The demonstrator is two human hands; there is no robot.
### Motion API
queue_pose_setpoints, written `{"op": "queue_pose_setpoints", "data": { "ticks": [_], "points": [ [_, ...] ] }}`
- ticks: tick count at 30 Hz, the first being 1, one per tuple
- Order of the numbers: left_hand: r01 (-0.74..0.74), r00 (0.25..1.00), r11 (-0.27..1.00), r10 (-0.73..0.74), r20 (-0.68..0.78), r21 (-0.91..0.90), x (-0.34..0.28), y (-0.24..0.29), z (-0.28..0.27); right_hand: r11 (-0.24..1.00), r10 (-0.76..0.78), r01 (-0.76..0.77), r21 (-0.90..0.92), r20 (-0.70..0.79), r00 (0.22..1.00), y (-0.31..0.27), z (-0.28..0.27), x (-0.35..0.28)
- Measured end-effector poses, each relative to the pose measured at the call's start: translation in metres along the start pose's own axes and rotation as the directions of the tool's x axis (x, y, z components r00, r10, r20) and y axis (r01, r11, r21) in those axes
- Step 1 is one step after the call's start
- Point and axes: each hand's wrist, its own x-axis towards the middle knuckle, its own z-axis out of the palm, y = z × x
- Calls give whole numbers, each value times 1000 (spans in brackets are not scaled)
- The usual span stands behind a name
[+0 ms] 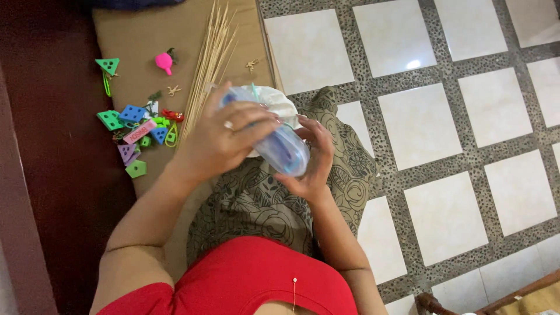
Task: The person sits on the floor and places small colorful plastic toy pieces, goggles, and scissors from a wooden bench into a white drawstring bag, then ties the bag closed. They then stand and sweep the bench surface with a small whisk broom.
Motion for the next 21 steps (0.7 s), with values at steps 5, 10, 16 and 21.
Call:
{"op": "queue_pose_setpoints", "data": {
  "ticks": [5,10,16,21],
  "points": [
    [-12,1000,998,13,27,-63,0,15,19,998,-53,55,-38,46,998,-14,-6,5],
    [96,995,993,-96,-4,-74,-5,16,18,996,-11,13,90,-27,1000,-13,-14,0],
    [323,939,946,-322,121,10,-37,-8,30,947,217,-177,269,-124,968,-12,-35,-3],
    [428,850,896,-444,284,121,-52,-29,56,968,151,-149,201,5,989,-3,-30,-5]
  ]
}}
